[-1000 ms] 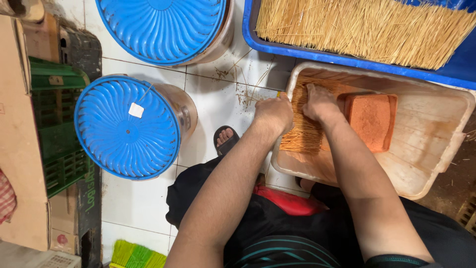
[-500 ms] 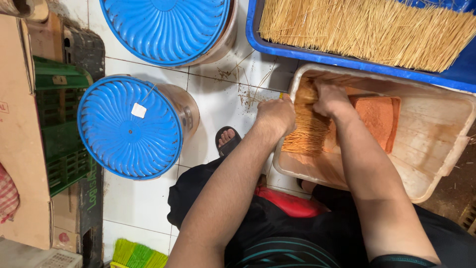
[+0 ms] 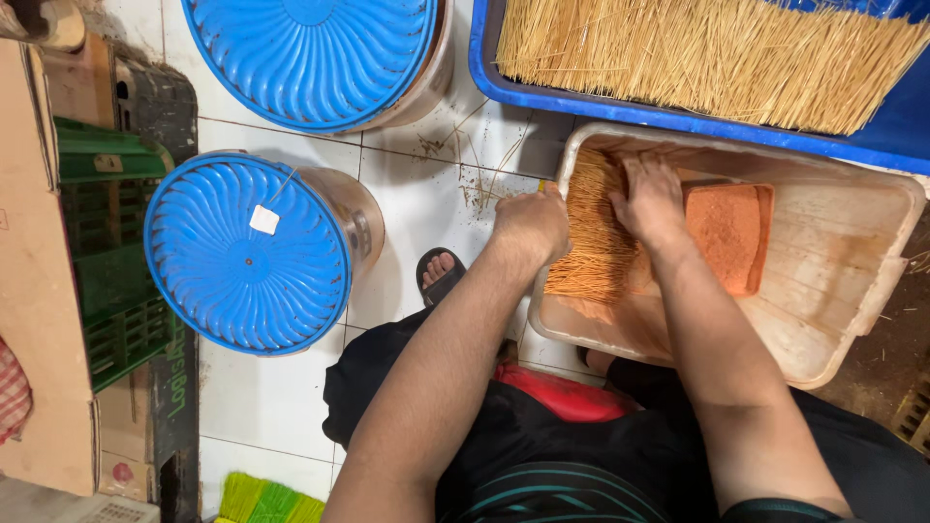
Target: The person sits on the floor and repeatedly picks up bundles of thin sticks from a blue bin, then rubs them against an orange block inside a white container to coat them with powder. The coated sticks are placed back into the white container.
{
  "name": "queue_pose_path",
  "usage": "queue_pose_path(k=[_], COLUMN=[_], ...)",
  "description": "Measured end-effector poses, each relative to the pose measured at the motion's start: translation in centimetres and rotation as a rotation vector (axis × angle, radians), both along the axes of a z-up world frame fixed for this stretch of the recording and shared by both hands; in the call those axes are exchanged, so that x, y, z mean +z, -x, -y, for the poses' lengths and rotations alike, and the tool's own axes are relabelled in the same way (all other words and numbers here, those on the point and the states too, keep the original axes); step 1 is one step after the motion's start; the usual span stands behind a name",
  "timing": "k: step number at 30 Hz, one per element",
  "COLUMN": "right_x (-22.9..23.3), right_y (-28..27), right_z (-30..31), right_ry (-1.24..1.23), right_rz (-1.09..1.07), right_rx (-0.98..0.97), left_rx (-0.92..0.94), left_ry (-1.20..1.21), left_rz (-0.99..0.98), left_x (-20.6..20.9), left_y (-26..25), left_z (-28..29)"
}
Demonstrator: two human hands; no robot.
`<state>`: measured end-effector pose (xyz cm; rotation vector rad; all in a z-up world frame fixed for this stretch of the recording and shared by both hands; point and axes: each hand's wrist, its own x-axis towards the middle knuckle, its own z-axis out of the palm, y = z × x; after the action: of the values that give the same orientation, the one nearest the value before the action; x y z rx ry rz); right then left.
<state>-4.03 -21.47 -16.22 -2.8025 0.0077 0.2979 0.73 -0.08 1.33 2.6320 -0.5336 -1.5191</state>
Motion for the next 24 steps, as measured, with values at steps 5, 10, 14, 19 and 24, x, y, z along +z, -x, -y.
queue_pose_path(k=[5,10,14,19,24], right_x=[-0.5,-1.8,-1.4,-2.5,-4.4], right_y=[2.0,2.6,4.5,5.4,4.7], right_z=[-1.4,-1.8,-2.4,-2.6,-1.0], right_ry=[0.074,0.238,0.083,-0.134,-0.622], right_rz=[-0.108,0.209,0.332,0.089,0.08], right_rx=[0.06,0.055,0.082,-0.024,-0.863], left_rx=[-0.01,-0.012,-0.012,-0.021,-0.045], left_ry=[-0.001,0.019,0.016,0.015,0.041], left_rz=[0.005,0.047,0.041,0.049,0.055], left_x=[-0.2,-0.8,-1.1,-1.0,-0.6], left_y=[0.0,0.2,0.1,0.2,0.2], left_z=[0.0,-0.2,-0.1,-0.1,-0.5])
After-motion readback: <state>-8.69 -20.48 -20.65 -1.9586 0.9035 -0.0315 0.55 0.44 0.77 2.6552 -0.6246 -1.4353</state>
